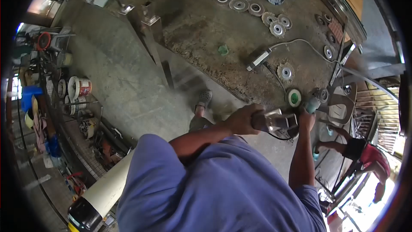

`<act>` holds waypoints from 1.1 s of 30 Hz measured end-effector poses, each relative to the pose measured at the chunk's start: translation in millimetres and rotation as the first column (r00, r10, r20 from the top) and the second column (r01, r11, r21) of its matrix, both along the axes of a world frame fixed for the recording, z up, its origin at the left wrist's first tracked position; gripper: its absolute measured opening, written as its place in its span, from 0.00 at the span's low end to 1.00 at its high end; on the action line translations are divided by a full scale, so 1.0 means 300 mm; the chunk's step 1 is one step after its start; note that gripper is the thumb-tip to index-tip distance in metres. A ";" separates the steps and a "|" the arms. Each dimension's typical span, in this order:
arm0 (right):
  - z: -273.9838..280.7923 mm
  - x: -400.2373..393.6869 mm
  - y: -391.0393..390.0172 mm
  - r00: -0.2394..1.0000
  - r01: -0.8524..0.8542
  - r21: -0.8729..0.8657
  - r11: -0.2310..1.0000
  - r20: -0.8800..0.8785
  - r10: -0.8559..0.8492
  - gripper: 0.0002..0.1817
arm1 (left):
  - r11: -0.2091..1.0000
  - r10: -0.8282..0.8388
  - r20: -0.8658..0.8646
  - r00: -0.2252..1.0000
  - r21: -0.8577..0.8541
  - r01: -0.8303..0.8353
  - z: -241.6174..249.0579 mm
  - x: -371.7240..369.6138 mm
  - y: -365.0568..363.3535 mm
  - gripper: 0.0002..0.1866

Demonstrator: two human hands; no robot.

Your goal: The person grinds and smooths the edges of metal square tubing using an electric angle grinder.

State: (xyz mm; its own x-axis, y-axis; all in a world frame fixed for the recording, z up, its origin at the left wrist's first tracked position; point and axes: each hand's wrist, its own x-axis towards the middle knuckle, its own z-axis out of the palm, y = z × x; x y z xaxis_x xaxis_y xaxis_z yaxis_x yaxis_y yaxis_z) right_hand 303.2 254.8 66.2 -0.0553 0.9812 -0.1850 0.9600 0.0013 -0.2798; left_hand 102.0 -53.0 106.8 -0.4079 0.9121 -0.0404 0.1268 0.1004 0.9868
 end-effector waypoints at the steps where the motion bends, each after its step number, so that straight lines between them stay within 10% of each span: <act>1: 0.035 -0.027 -0.018 0.999 0.040 -0.023 0.999 0.002 -0.040 0.45 | 0.988 0.131 -0.138 0.982 0.100 -0.118 0.004 -0.009 -0.028 0.43; 11: 0.081 -0.042 -0.056 0.992 0.015 -0.075 0.997 -0.126 -0.024 0.46 | 0.552 0.833 -0.186 0.521 0.348 -0.758 0.394 -0.253 -0.075 0.37; 18: 0.065 -0.042 -0.067 0.984 0.015 -0.024 1.000 -0.177 -0.019 0.44 | 0.406 0.910 -0.330 0.251 0.586 -0.702 0.644 -0.333 -0.130 0.35; 33: 0.084 -0.027 -0.078 0.982 -0.048 -0.034 0.998 -0.183 0.041 0.44 | 0.369 0.890 -0.436 0.131 0.522 -0.769 0.766 -0.455 -0.181 0.40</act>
State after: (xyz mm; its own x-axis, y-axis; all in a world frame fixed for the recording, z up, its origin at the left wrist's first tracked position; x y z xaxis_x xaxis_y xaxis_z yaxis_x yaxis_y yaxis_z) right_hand 295.1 231.4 91.5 -0.1353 0.9693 -0.2051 0.8924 0.0293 -0.4504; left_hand -34.6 -107.1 336.5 -0.7802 -0.0378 0.6244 0.5568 0.4131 0.7206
